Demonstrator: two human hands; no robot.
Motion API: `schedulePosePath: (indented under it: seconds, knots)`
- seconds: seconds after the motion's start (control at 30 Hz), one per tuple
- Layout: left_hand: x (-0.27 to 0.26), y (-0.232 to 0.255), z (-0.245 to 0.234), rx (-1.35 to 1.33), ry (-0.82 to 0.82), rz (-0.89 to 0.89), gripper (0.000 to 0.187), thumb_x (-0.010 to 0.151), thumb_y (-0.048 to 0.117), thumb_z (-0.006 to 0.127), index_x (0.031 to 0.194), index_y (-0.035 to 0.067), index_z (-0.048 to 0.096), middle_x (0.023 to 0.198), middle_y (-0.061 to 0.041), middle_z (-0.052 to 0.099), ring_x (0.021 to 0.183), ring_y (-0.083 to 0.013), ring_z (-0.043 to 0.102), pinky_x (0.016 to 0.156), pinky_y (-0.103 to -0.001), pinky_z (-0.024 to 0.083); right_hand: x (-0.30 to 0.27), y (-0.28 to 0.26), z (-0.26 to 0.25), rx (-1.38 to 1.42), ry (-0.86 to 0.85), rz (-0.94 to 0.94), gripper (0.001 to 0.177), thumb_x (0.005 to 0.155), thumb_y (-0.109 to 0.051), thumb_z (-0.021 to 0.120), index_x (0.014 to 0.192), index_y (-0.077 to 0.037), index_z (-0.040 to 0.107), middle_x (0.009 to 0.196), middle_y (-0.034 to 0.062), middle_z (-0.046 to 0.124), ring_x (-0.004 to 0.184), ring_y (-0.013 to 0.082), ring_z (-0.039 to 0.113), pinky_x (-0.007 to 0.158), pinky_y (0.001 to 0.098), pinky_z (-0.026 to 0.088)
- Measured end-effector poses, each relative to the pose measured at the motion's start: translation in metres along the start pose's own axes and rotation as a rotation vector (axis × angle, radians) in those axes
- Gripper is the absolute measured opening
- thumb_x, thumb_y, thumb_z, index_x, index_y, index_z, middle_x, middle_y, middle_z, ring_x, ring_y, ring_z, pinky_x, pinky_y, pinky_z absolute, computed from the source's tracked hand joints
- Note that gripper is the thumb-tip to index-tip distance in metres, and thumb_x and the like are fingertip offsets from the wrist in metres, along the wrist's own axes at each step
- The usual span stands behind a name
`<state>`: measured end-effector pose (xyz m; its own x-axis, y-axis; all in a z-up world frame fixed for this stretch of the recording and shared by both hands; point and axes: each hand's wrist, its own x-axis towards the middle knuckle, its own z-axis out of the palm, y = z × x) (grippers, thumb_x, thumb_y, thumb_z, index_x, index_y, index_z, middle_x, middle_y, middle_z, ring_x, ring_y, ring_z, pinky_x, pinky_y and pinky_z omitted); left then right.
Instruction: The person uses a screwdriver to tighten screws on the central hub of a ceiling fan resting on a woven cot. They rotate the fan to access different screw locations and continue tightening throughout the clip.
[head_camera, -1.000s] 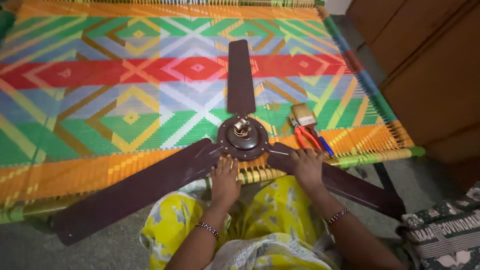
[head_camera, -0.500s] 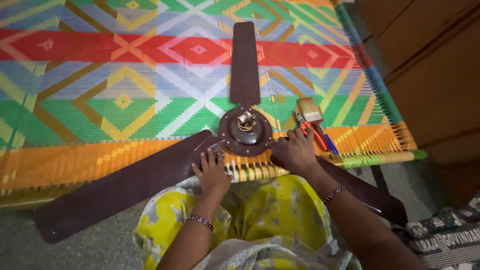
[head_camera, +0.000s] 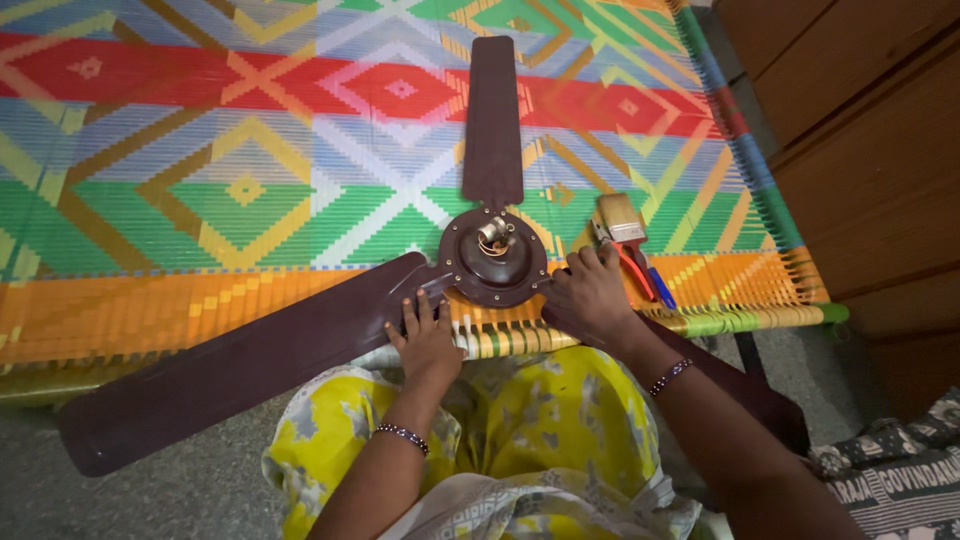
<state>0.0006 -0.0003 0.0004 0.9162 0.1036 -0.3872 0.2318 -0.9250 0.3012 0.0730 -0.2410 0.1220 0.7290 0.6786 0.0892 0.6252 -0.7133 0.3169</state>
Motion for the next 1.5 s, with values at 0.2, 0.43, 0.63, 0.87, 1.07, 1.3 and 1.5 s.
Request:
schedulePosePath:
  seconds: [0.2,0.43,0.63,0.87,1.07,1.3,1.5]
  knots:
    - [0.000,0.000,0.002,0.006,0.021,0.003,0.100,0.083,0.046,0.079,0.163,0.026,0.023,0.174,-0.007,-0.003,0.159,-0.0331,-0.005,0.120,-0.070,0.001,0.001,0.007,0.022,-0.076,-0.053,0.076,0.034,0.093,-0.051,0.067,0.104,-0.019,0.072,0.111,0.0064,0.059,0.120,0.0259,0.050,0.114,0.0624,0.030]
    - [-0.001,-0.002,0.005,-0.026,0.058,0.025,0.094,0.081,0.043,0.082,0.160,0.027,0.033,0.174,-0.010,0.001,0.159,-0.0351,-0.002,0.120,-0.071,0.003,0.011,0.000,-0.020,-0.013,-0.134,0.028,0.058,0.069,-0.062,0.073,0.097,-0.012,0.072,0.103,0.0128,0.061,0.110,0.0305,0.051,0.101,0.0622,0.030]
    - [0.001,-0.002,0.007,-0.011,0.068,0.031,0.093,0.080,0.043,0.082,0.158,0.028,0.034,0.172,-0.011,-0.001,0.158,-0.0359,-0.003,0.119,-0.071,0.003,0.010,0.012,-0.026,0.046,-0.006,-0.149,0.043,0.077,-0.052,0.071,0.092,-0.012,0.068,0.097,0.0109,0.061,0.108,0.0308,0.053,0.104,0.0587,0.034]
    - [0.001,0.000,0.004,-0.005,0.046,0.018,0.090,0.080,0.044,0.082,0.157,0.030,0.038,0.173,-0.011,-0.001,0.158,-0.0358,-0.003,0.119,-0.071,0.003,0.022,0.029,-0.002,-0.153,0.011,-0.316,0.023,0.082,-0.033,0.062,0.099,-0.020,0.071,0.096,0.0055,0.062,0.108,0.0275,0.055,0.100,0.0574,0.039]
    - [-0.004,0.001,0.001,0.004,0.060,0.026,0.087,0.081,0.042,0.082,0.156,0.031,0.041,0.173,-0.011,0.001,0.158,-0.0372,-0.002,0.119,-0.072,0.004,0.022,0.029,-0.006,-0.137,-0.160,-0.402,0.027,0.088,-0.039,0.059,0.101,-0.017,0.070,0.096,0.0062,0.062,0.105,0.0280,0.056,0.098,0.0542,0.039]
    - [0.003,0.004,-0.002,0.009,0.013,0.018,0.086,0.081,0.040,0.083,0.155,0.028,0.041,0.173,-0.006,0.002,0.157,-0.0376,0.000,0.115,-0.077,0.007,0.037,0.008,-0.015,-0.283,-0.316,-0.332,0.025,0.085,-0.037,0.060,0.094,-0.017,0.072,0.101,0.0054,0.062,0.109,0.0271,0.053,0.091,0.0478,0.038]
    - [-0.005,0.002,-0.001,0.004,0.058,0.047,0.085,0.081,0.039,0.083,0.155,0.026,0.043,0.173,-0.008,0.008,0.158,-0.0384,0.004,0.115,-0.078,0.009,0.053,-0.003,0.016,-0.293,-0.298,-0.110,0.020,0.085,-0.028,0.065,0.095,-0.014,0.074,0.099,0.0067,0.066,0.101,0.0268,0.057,0.086,0.0449,0.037]
